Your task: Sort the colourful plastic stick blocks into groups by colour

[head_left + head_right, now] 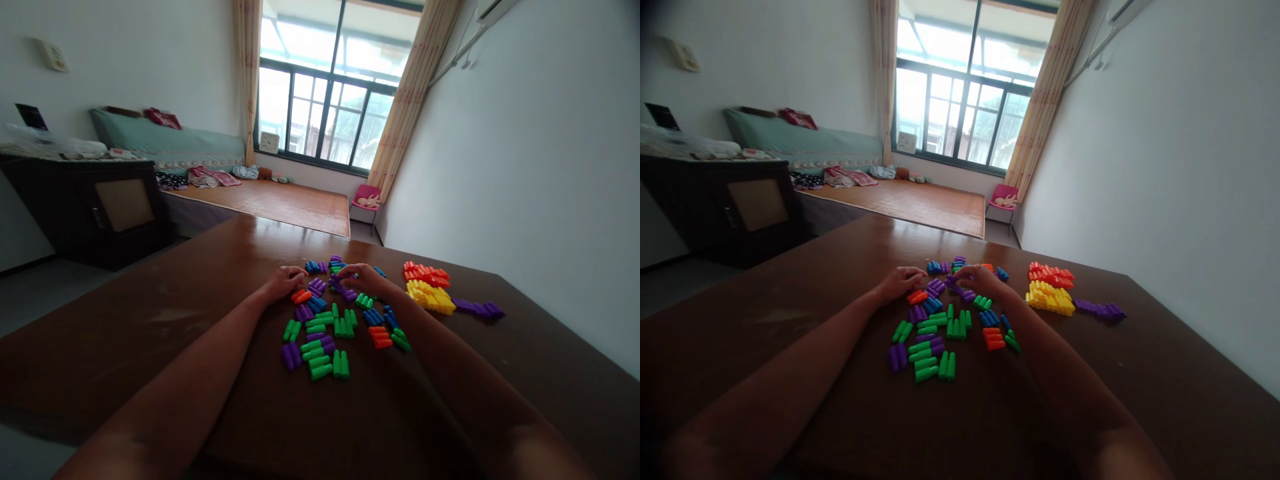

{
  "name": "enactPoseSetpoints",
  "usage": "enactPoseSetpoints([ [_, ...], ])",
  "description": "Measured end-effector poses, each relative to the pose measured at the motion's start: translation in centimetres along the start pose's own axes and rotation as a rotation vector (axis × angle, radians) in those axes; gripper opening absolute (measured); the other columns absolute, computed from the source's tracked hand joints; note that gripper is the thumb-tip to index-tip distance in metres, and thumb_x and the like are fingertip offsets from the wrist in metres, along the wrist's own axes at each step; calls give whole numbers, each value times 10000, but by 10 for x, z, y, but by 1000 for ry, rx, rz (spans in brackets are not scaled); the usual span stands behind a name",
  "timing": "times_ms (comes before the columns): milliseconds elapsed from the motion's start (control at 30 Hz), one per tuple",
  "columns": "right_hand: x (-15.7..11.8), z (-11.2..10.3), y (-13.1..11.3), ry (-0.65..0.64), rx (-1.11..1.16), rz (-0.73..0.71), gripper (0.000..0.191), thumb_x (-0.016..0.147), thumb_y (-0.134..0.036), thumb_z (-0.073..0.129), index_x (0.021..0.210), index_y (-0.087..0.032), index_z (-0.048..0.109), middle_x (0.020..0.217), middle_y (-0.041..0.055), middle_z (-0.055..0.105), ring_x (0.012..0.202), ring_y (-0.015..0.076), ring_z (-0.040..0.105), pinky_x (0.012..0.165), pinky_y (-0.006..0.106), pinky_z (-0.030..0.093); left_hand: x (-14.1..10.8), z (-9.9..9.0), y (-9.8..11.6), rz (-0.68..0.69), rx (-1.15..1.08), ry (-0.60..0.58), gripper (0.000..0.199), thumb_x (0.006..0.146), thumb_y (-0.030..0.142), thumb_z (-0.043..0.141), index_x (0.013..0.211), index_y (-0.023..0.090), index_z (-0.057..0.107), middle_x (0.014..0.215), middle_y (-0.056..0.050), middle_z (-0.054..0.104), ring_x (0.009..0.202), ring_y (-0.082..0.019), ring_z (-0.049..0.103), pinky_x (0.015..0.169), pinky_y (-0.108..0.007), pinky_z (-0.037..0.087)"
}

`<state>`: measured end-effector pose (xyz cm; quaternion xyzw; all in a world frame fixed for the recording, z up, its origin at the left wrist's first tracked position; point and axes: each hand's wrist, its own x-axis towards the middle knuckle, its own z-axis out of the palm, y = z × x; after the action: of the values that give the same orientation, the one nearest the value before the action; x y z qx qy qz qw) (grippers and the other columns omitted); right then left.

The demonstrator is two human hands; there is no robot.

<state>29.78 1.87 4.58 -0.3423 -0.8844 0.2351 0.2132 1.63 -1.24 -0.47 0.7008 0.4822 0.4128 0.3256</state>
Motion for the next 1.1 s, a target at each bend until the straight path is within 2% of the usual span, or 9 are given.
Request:
enactPoseSetpoints([
  [167, -26, -12, 10, 60, 399, 140, 472, 724, -538, 716, 989, -150, 670, 854, 43, 703, 798, 171, 647, 749, 310, 515, 4, -1, -6, -13, 4, -7, 472, 779, 519, 550, 967, 124, 730, 691, -38, 678, 558, -135, 561, 509, -236, 432],
  [300, -47, -20, 15, 110, 535, 264, 537, 691, -597, 722, 995, -161, 649, 813, 32, 697, 742, 161, 653, 686, 291, 517, 5, -3, -7, -8, 5, -26, 481, 776, 534, 561, 982, 133, 728, 674, -26, 666, 591, -147, 583, 526, -234, 440],
  [433, -64, -28, 21, 90, 372, 323, 517, 691, -602, 709, 952, -157, 662, 761, 15, 670, 665, 137, 606, 619, 269, 479, 4, -4, -7, -17, 48, -36, 484, 791, 528, 551, 1007, 131, 725, 650, -14, 643, 584, -141, 568, 528, -232, 432],
  [567, -70, -26, 19, 82, 28, 293, 352, 773, -503, 662, 901, -177, 699, 741, 14, 662, 653, 135, 576, 649, 284, 455, 5, -3, -6, -26, 63, -16, 493, 785, 526, 552, 1004, 121, 728, 654, -19, 640, 572, -135, 552, 525, -233, 426],
  [700, -60, -5, -13, 208, -193, 100, 242, 843, -372, 619, 1004, -208, 696, 903, 45, 677, 712, 141, 584, 706, 287, 445, 4, -1, -1, -26, 27, -15, 485, 769, 515, 560, 975, 111, 732, 649, -26, 644, 568, -133, 551, 527, -234, 427],
  [767, -51, 13, -38, 165, -201, -38, 233, 884, -345, 574, 1047, -224, 689, 978, 59, 673, 771, 151, 599, 735, 285, 445, 3, -1, 2, -19, 30, -14, 474, 775, 500, 556, 978, 109, 731, 641, -23, 640, 573, -132, 551, 529, -233, 428],
  [833, -40, 34, -65, 91, -239, -95, 231, 908, -368, 548, 1045, -251, 692, 969, 58, 675, 831, 172, 611, 752, 288, 440, 1, -1, 4, -14, 39, -14, 461, 783, 486, 554, 983, 111, 730, 640, -22, 641, 578, -133, 555, 527, -231, 429],
  [967, -17, 72, -103, 11, -398, 50, 315, 851, -541, 594, 982, -272, 691, 918, 74, 685, 906, 233, 625, 758, 324, 431, 0, -1, 5, -8, 23, -24, 452, 774, 483, 567, 975, 111, 727, 681, -37, 671, 599, -144, 588, 533, -233, 452],
  [1100, 0, 83, -106, -47, -420, 138, 245, 818, -485, 641, 897, -260, 698, 890, 56, 711, 851, 220, 643, 695, 303, 436, 0, -3, 2, 11, 45, -30, 456, 772, 498, 562, 966, 122, 731, 685, -36, 681, 605, -149, 602, 543, -234, 462],
])
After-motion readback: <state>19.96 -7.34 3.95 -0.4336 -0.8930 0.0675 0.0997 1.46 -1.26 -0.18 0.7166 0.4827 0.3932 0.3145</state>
